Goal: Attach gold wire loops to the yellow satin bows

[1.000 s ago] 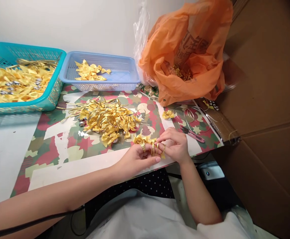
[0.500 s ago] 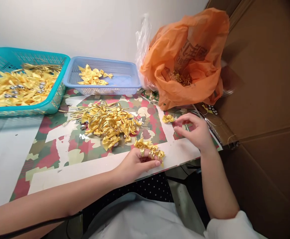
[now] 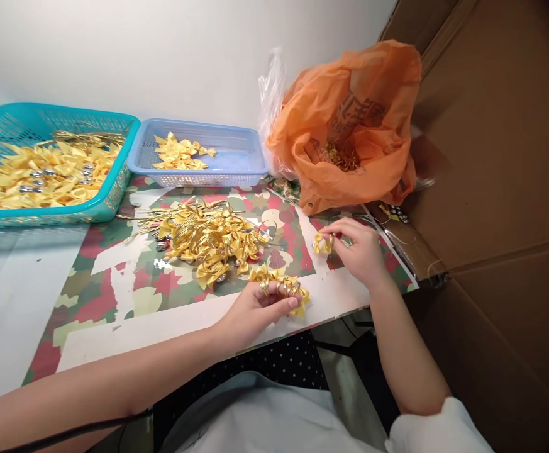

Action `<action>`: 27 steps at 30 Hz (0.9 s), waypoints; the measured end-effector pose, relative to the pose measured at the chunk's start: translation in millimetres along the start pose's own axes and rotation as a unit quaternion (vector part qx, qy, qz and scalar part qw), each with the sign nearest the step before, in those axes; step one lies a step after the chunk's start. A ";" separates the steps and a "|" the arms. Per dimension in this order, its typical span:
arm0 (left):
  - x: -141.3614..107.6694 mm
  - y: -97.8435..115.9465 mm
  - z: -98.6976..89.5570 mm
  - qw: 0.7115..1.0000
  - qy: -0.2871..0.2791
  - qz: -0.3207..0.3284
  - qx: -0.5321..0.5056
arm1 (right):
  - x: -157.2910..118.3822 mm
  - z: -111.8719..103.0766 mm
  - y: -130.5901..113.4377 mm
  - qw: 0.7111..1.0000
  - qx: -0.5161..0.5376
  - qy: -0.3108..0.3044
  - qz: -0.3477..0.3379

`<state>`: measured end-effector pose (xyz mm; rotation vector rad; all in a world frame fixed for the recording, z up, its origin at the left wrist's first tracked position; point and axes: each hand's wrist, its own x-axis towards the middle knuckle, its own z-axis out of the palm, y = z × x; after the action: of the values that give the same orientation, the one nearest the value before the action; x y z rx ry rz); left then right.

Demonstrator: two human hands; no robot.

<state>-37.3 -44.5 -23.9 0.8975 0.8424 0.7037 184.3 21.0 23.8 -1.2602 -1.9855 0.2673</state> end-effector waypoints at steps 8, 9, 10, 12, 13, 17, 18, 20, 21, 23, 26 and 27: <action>-1.2 2.9 -2.9 0.998 0.024 0.031 -0.041 | -24.1 5.7 -31.6 0.972 0.233 -0.023 0.033; -1.6 3.2 -2.6 0.998 0.028 0.033 -0.048 | -25.9 7.3 -33.3 0.972 0.233 -0.021 0.038; -1.9 3.2 -2.3 0.997 0.031 0.037 -0.054 | -27.7 8.4 -35.4 0.974 0.220 -0.022 0.040; -2.0 2.7 -1.6 0.996 0.034 0.047 -0.066 | -31.2 9.4 -41.1 0.984 0.172 -0.034 0.028; -1.7 2.0 -1.3 0.996 0.031 0.053 -0.067 | -32.7 9.8 -44.9 0.989 0.144 -0.040 0.016; 1.5 -2.4 -0.4 0.997 0.007 0.065 -0.038 | -33.8 13.6 -60.4 0.995 0.049 -0.073 -0.037; 2.5 -3.4 -0.3 0.998 0.010 0.064 -0.026 | -32.5 14.6 -63.3 0.995 0.031 -0.088 -0.043; 4.1 -4.7 -0.1 0.998 0.023 0.056 -0.001 | -28.7 15.0 -67.5 0.991 0.006 -0.124 -0.049; 4.6 -4.9 0.0 0.998 0.028 0.052 0.012 | -26.7 14.3 -69.1 0.989 -0.004 -0.141 -0.051; 5.3 -5.1 0.1 0.997 0.023 0.056 0.037 | -23.9 11.7 -72.0 0.984 -0.022 -0.170 -0.053; 6.1 -5.6 0.7 0.995 0.009 0.082 0.050 | -23.4 8.8 -77.0 0.978 -0.050 -0.200 -0.035; 6.4 -5.8 1.2 0.995 0.007 0.086 0.048 | -23.7 8.7 -78.8 0.976 -0.055 -0.210 -0.027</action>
<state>-32.2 -42.3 -30.6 1.0617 0.8232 0.8249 129.6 -35.9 48.4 -1.2952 -2.4186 0.4298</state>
